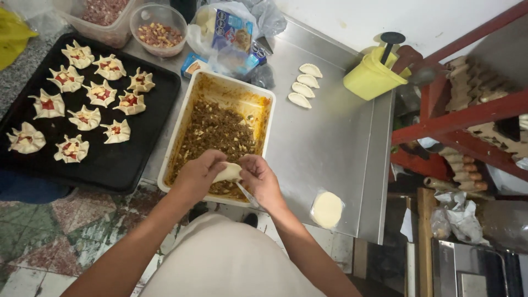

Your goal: Filling and folding dough circles with a meat mixture to prepare pastries on a prep table.

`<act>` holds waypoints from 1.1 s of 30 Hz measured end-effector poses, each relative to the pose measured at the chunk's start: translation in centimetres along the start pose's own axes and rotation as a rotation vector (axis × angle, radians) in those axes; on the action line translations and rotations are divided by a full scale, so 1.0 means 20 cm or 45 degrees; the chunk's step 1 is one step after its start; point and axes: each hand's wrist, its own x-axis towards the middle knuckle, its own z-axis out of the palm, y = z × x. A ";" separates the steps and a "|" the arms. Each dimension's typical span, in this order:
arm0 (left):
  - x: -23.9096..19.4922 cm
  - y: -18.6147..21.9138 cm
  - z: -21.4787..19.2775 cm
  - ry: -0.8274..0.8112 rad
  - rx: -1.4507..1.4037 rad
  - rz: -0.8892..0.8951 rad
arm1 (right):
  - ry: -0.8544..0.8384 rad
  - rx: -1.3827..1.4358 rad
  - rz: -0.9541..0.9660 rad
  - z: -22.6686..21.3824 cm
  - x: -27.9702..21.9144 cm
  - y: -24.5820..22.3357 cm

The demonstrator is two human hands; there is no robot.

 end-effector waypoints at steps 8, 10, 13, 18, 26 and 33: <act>0.01 0.03 0.00 -0.086 0.084 0.099 | -0.065 -0.108 0.094 0.05 -0.02 -0.27; -0.01 0.08 -0.02 -0.114 0.062 0.084 | -0.013 -0.104 0.135 0.06 -0.02 -0.24; -0.02 0.11 -0.04 -0.142 -0.068 0.043 | 0.125 -0.044 0.152 0.06 -0.02 -0.18; -0.04 0.10 -0.05 -0.085 -0.044 -0.023 | -0.012 -0.044 0.061 0.02 -0.04 -0.19; 0.01 0.01 0.00 -0.037 -0.023 0.057 | -0.011 -0.357 0.266 0.04 0.03 -0.30; -0.04 0.08 0.00 0.048 -0.030 0.213 | -0.127 -0.380 0.180 0.14 0.01 -0.50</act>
